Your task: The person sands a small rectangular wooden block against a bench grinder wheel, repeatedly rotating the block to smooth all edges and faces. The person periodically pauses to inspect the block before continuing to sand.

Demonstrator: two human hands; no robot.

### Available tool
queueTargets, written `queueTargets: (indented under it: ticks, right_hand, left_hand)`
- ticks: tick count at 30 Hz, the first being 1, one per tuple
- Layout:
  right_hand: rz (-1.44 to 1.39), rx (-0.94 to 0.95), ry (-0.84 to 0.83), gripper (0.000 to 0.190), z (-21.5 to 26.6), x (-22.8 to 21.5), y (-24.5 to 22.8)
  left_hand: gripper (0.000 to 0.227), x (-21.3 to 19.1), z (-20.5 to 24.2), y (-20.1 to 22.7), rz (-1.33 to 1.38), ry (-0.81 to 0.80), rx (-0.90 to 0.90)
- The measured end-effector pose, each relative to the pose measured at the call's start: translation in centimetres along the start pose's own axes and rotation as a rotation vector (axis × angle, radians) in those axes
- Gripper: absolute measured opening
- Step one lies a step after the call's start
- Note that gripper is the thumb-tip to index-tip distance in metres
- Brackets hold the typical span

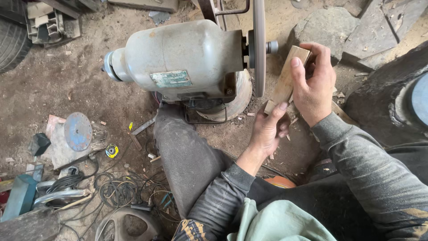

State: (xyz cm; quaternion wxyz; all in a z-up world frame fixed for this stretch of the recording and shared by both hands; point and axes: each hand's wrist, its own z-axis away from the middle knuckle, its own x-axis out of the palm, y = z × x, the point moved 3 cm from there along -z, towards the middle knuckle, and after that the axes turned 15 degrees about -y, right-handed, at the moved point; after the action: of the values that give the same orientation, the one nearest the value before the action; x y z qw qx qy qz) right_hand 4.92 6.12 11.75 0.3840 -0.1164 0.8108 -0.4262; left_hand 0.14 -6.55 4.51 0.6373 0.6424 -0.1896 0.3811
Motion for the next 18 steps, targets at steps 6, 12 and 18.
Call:
queueTargets:
  ticks: [6,12,18]
  right_hand:
    - [0.057,-0.001,-0.053,0.025,-1.0,0.4,0.6]
    - [0.086,0.015,-0.045,0.026,-1.2,0.6,1.2]
    - [0.074,-0.012,-0.043,0.026,-1.5,0.9,1.4]
  left_hand:
    - [0.044,-1.1,-0.6,0.6,-0.099,0.062,-0.021]
    - [0.041,-0.8,-0.8,0.9,-0.082,0.051,-0.014]
    - [0.041,-1.0,-1.0,0.7,-0.046,0.076,-0.023]
